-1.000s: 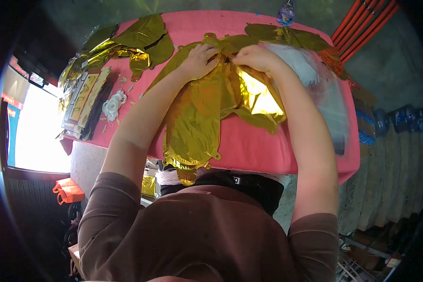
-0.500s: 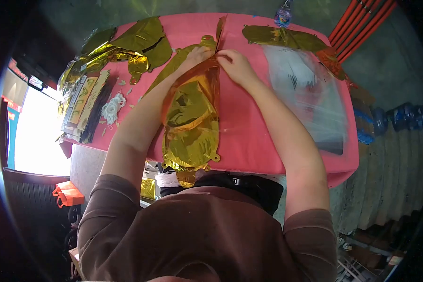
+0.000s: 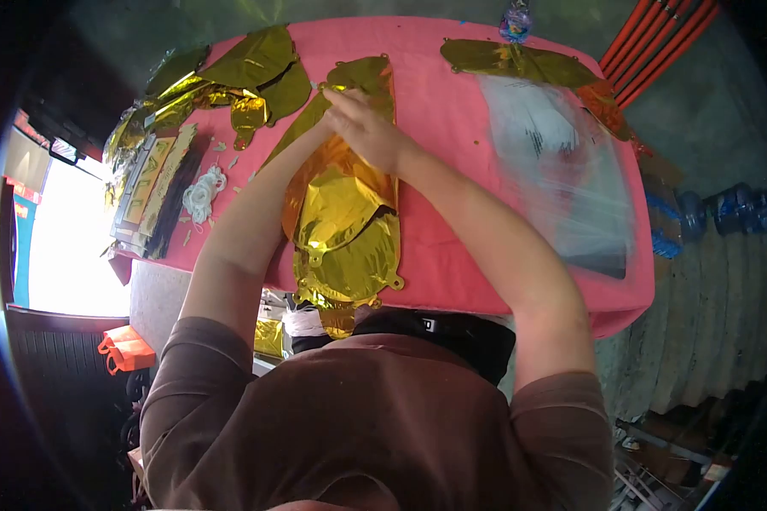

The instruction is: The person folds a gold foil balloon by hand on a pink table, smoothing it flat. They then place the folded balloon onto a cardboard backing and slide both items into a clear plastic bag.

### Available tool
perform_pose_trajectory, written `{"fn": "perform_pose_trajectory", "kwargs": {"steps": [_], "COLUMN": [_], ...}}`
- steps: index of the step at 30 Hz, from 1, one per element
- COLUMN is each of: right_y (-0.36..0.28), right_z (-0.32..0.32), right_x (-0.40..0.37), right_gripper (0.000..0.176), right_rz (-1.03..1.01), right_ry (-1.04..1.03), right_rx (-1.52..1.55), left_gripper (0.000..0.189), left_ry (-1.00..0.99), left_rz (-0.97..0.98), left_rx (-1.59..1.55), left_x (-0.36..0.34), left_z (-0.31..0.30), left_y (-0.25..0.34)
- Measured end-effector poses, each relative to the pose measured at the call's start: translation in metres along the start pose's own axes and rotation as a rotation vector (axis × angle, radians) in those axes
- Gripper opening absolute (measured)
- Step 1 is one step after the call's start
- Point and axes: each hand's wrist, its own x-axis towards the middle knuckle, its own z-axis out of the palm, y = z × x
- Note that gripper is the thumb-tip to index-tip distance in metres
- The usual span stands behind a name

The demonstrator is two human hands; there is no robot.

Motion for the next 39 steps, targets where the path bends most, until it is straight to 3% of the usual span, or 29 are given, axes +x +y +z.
{"fn": "perform_pose_trajectory", "kwargs": {"steps": [2, 4, 6, 7, 9, 13, 16, 18, 21, 22, 23, 25, 27, 28, 30, 31, 33, 34, 36, 37, 39], "right_y": [-0.027, -0.041, -0.055, -0.062, -0.077, -0.08, -0.088, -0.106, -0.126, -0.127, -0.121, -0.106, -0.092, -0.079, -0.055, -0.058, -0.067, -0.068, -0.064, -0.061, -0.049], "right_z": [-0.026, -0.054, -0.077, -0.081, -0.084, -0.069, -0.083, -0.105, -0.133, -0.139, -0.143, -0.149, -0.145, -0.139, -0.125, -0.121, -0.111, -0.111, -0.112, -0.106, -0.087], "right_x": [-0.011, -0.026, -0.046, -0.057, -0.082, -0.114, -0.132, -0.131, -0.124, -0.12, -0.118, -0.111, -0.101, -0.101, -0.103, -0.1, -0.093, -0.087, -0.07, -0.066, -0.063], "right_gripper": [0.042, 0.04, 0.033, 0.033, 0.028, 0.018, 0.014, 0.014, 0.016, 0.023, 0.023, 0.023, 0.021, 0.021, 0.021, 0.021, 0.019, 0.019, 0.023, 0.023, 0.031], "right_rz": [0.141, 0.245, 0.473, 0.481, 0.325, 0.23, 0.181, 0.347, 0.476, 0.613, 0.615, 0.693, 0.492, 0.492, 0.278, 0.274, 0.167, 0.168, 0.297, 0.3, 0.454], "right_ry": [-0.181, -0.279, -0.437, -0.443, -0.556, -0.499, -0.576, -0.996, -1.125, -1.079, -1.075, -0.969, -0.817, -0.814, -0.363, -0.359, -0.449, -0.449, -0.722, -0.723, -0.279], "right_rx": [0.483, 0.31, 0.07, 0.073, -0.352, -0.24, -0.281, 0.199, 0.004, 0.121, 0.122, 0.43, 0.161, 0.165, -0.865, -0.865, -0.432, -0.429, -0.309, -0.307, -0.276], "left_gripper": [0.027, 0.026, 0.025, 0.024, 0.023, 0.022, 0.02, 0.02, 0.018, 0.018, 0.019, 0.02, 0.02, 0.021, 0.021, 0.021, 0.021, 0.021, 0.021, 0.022, 0.022], "left_ry": [-0.036, -0.073, -0.106, -0.114, -0.142, -0.177, -0.194, -0.181, -0.066, -0.067, -0.106, -0.148, -0.161, -0.16, -0.157, -0.153, -0.15, -0.148, -0.145, -0.142, -0.135], "left_rz": [-0.011, -0.026, -0.038, -0.044, -0.053, -0.055, -0.063, -0.061, 0.023, 0.027, -0.023, -0.083, -0.087, -0.086, -0.077, -0.073, -0.074, -0.074, -0.072, -0.069, -0.07], "left_rx": [0.046, 0.093, 0.13, 0.141, 0.161, 0.201, 0.228, 0.229, 0.112, 0.111, 0.062, 0.003, -0.016, -0.021, -0.028, -0.03, -0.039, -0.044, -0.055, -0.057, -0.074], "left_x": [-0.002, -0.001, 0.0, 0.0, 0.002, 0.003, 0.005, 0.006, 0.0, 0.002, 0.004, 0.005, 0.003, 0.003, 0.003, 0.003, 0.002, 0.002, 0.004, 0.003, 0.0], "left_z": [-0.002, -0.005, -0.005, -0.005, -0.004, -0.006, -0.006, -0.006, -0.008, -0.008, -0.008, -0.011, -0.015, -0.016, -0.018, -0.02, -0.021, -0.022, -0.022, -0.022, -0.022], "left_y": [0.003, 0.004, 0.005, 0.006, 0.009, 0.011, 0.008, 0.007, 0.006, 0.006, 0.007, 0.008, 0.012, 0.014, 0.015, 0.016, 0.016, 0.016, 0.017, 0.017, 0.018]}}
